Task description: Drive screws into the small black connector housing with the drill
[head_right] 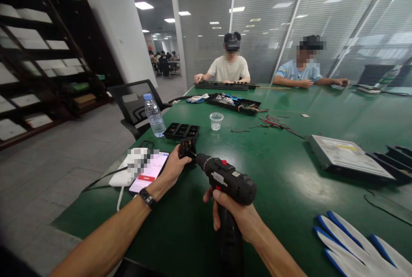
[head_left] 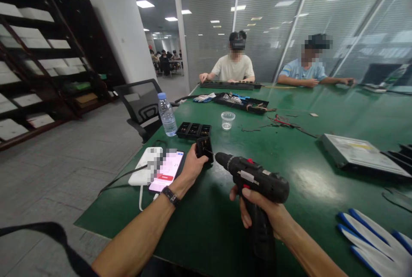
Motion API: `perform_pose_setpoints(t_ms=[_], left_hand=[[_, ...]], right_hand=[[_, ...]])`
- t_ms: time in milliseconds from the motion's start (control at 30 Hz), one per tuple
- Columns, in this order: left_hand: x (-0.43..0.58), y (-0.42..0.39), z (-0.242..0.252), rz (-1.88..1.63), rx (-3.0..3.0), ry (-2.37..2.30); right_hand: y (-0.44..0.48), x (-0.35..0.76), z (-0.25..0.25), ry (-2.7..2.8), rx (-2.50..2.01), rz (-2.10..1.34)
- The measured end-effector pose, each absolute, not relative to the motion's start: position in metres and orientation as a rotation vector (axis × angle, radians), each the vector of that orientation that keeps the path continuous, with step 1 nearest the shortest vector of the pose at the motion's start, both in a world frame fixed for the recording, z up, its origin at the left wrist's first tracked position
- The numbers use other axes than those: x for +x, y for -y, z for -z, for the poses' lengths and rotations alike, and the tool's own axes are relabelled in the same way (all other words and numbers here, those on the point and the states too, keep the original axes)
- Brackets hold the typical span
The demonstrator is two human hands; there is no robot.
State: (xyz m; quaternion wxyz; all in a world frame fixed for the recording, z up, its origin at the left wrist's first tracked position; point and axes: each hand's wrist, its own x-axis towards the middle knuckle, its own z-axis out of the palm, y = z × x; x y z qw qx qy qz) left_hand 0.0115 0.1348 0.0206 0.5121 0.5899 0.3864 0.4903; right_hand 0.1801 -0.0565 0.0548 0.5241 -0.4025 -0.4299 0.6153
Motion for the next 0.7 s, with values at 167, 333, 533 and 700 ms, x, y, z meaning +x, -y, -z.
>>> perform_pose_setpoints(t_ms=[167,333,533,700], left_hand=[[0.011,-0.133,-0.021,-1.177,1.475,-0.937],[0.010,-0.131,-0.022,-1.147,1.525,-0.966],[0.010,-0.129,-0.023,-1.133,1.522,-1.010],[0.010,-0.128,-0.025,-1.151,1.483,-0.994]], right_hand=[[0.058,0.178,-0.060,0.954,-0.971,-1.485],[0.058,0.181,-0.064,0.818,-0.961,-1.507],[0.061,0.174,-0.067,0.849,-0.992,-1.460],[0.062,0.170,-0.067,0.876,-1.042,-1.431]])
